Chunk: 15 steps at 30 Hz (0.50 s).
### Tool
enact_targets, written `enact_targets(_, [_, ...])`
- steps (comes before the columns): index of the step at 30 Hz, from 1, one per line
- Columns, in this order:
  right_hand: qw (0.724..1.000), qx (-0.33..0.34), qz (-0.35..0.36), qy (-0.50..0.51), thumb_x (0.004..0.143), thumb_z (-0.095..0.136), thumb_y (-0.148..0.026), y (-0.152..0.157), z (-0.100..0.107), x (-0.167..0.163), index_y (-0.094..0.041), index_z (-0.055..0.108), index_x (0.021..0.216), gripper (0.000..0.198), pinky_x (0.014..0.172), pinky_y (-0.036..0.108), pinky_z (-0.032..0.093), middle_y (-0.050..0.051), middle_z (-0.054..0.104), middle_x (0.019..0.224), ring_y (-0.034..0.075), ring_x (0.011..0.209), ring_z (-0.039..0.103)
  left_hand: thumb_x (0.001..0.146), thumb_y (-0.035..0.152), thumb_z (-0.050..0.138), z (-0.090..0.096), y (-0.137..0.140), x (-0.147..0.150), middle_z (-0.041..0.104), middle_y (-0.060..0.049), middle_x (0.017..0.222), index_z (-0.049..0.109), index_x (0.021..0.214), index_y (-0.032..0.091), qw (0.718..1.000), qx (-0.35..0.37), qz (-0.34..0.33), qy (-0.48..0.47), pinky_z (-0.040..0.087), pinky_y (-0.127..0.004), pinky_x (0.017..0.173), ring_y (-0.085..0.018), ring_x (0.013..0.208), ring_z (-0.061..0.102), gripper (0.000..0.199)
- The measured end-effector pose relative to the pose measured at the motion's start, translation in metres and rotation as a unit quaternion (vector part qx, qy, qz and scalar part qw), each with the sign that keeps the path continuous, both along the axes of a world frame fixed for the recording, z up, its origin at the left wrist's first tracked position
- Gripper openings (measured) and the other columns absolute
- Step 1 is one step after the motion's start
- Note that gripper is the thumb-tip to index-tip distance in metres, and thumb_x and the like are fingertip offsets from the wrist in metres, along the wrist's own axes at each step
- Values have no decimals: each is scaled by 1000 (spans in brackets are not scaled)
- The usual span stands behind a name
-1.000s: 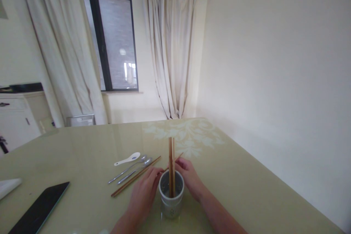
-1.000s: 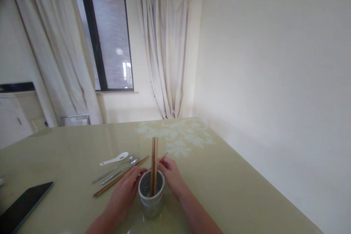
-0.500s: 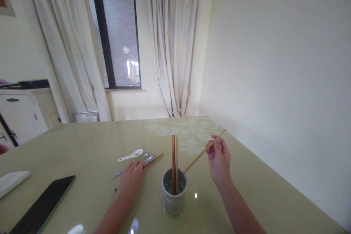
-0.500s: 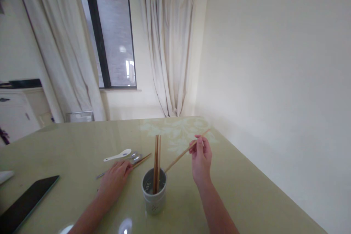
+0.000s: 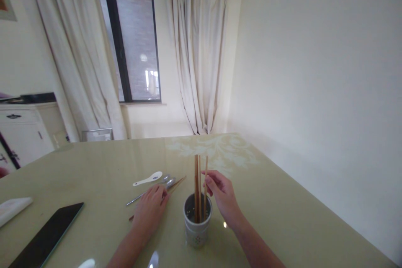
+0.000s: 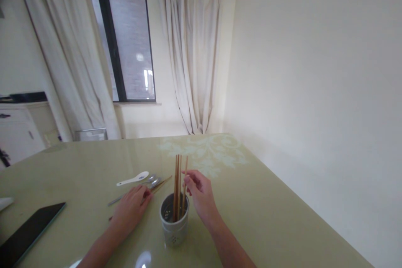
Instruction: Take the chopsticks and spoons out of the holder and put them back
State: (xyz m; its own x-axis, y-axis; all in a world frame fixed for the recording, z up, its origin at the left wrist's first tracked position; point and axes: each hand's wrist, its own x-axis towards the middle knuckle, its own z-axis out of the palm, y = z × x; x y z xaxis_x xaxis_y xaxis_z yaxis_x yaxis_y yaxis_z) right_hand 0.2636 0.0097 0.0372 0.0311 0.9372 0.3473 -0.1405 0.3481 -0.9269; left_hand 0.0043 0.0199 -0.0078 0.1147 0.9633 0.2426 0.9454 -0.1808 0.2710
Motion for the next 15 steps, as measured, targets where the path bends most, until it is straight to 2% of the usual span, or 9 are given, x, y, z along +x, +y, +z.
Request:
enact_targets(5, [1000,-16,-13,-12,81,82,-65,0,-3,-3,-20,82,98,48,55,28,43,3,70,73,16,59,54,105,41,36,4,-6,14,79,-7,95,61,100,26,996,-6,12,-89,54,-36,79,-28,92,76,30])
enact_targets(8, [999,-26,-14,-11,83,80,-66,2,-7,-3,-20,80,91,48,56,28,42,2,68,71,15,59,54,105,43,35,3,-12,26,80,-8,100,59,105,26,987,9,-3,-159,56,-37,77,-29,91,77,30])
enact_targets(12, [998,-58,-21,-24,86,75,-67,8,-21,-3,-19,78,86,48,57,27,41,2,68,71,16,61,56,103,41,41,0,-19,39,77,-10,108,63,113,25,961,59,-85,-258,59,-38,82,-26,92,75,29])
enact_targets(15, [995,-95,10,-40,84,78,-66,9,-29,-5,-17,79,86,48,63,28,45,4,72,77,18,70,61,102,39,46,2,-25,46,76,-10,109,67,117,25,943,38,-145,-296,60,-37,82,-24,87,72,29])
